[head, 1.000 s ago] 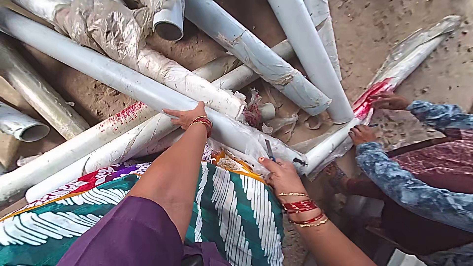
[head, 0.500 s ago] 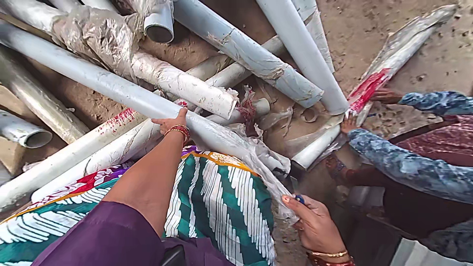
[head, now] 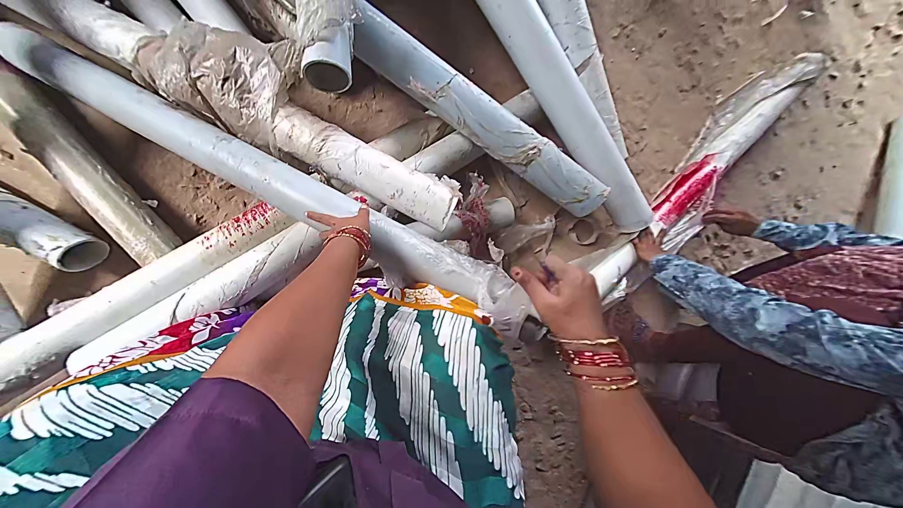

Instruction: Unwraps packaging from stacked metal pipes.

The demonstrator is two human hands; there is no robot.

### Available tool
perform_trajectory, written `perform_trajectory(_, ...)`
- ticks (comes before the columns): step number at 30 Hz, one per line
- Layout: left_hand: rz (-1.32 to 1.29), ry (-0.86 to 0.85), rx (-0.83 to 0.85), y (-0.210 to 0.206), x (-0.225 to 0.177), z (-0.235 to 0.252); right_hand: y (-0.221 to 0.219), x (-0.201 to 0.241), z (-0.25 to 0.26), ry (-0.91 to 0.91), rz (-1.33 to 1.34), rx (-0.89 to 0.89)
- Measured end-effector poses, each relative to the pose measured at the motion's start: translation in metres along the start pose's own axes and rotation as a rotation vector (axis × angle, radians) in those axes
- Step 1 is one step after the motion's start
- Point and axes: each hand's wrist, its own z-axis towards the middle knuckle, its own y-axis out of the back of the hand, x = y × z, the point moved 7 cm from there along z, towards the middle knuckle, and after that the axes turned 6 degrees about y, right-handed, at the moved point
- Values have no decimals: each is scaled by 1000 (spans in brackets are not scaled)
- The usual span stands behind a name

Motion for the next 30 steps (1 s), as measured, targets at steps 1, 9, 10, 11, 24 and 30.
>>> perform_trajectory(1, -21, 16, 6, -2, -2, 1, -20, 22, 17, 70, 98, 74)
perform_trajectory(9, -94, 39, 98, -1, -6, 13, -146, 55, 82, 100, 42, 622)
perform_trajectory(10, -119, 37, 118, -2, -4, 13, -144, 51, 81, 91, 108, 568)
perform_trajectory(11, -136, 40, 131, -4, -3, 13, -140, 46, 76, 65, 178, 490)
perform_trajectory(24, -46, 54, 155, -8, -15, 6, -40, -47, 54, -571, 537, -675)
perform_trajectory(30, -18, 42, 117, -7, -13, 13, 3, -119, -32, -963, 302, -561)
